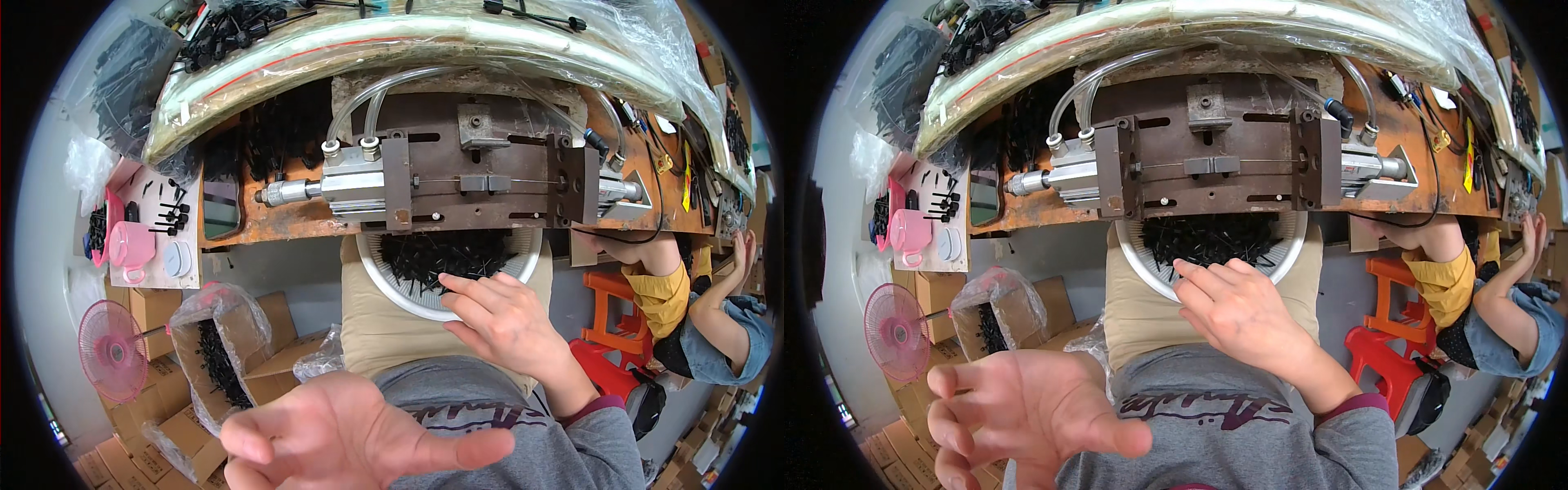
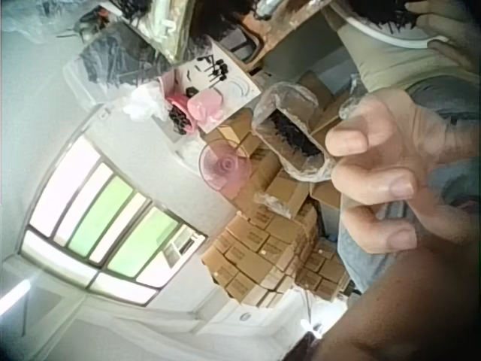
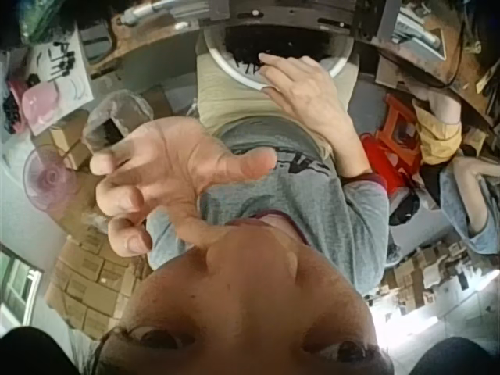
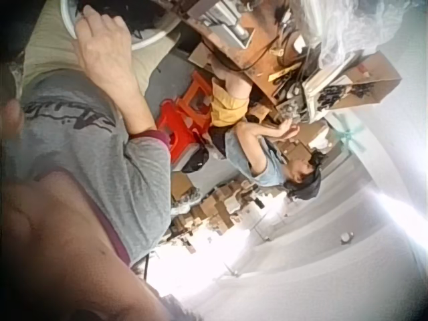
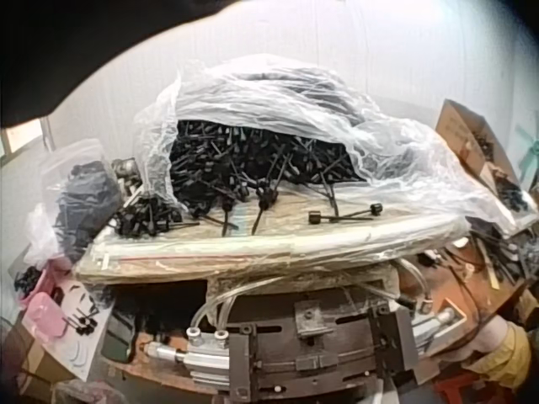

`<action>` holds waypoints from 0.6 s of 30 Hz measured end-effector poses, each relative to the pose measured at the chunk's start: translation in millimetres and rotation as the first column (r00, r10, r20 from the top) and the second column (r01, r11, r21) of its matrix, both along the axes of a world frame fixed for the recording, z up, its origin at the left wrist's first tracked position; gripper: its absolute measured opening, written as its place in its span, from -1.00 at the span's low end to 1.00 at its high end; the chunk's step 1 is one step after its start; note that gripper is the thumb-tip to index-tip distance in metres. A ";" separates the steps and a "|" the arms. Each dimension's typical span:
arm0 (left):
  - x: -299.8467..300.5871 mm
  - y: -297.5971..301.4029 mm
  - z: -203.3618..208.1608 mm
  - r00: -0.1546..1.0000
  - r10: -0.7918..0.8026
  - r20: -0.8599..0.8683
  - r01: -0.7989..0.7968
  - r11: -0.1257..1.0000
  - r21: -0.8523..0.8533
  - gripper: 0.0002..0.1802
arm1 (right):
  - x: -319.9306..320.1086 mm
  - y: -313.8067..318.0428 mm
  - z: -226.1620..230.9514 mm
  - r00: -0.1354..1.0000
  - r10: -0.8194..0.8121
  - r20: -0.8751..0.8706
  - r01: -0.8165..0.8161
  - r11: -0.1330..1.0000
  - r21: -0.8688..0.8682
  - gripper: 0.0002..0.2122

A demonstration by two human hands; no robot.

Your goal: Assembling black plastic components using a machine on a workbench.

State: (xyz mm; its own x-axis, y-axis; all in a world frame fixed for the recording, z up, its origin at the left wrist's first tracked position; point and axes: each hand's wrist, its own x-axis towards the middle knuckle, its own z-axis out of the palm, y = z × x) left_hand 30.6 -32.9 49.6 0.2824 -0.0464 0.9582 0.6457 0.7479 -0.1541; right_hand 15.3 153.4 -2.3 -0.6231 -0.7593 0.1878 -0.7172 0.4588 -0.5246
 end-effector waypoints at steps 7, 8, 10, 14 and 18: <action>17.1 -7.8 -4.7 0.594 -0.403 0.696 0.309 0.913 0.265 -0.14 | -2.8 1.9 7.7 1.000 -0.014 -0.012 0.014 1.000 -0.015 -0.71; 18.3 -10.2 -6.5 0.471 -0.509 0.720 0.339 0.859 0.385 -0.17 | -4.5 2.4 11.9 1.000 -0.020 -0.016 0.020 1.000 -0.016 -0.71; 15.0 -15.6 -10.3 0.227 -0.624 0.748 0.376 0.764 0.524 -0.30 | -6.5 4.6 15.4 0.999 -0.044 -0.029 0.043 0.999 -0.021 -0.72; 14.7 -5.7 -23.3 -0.137 -0.932 0.335 0.264 0.291 0.919 -0.59 | -11.2 9.1 14.9 0.990 -0.109 -0.085 0.103 0.991 -0.080 -0.73; 14.1 -6.8 -30.7 -0.238 -0.959 0.155 0.157 0.119 0.980 -0.76 | -21.1 16.0 23.0 0.977 -0.155 -0.144 0.139 0.984 -0.110 -0.72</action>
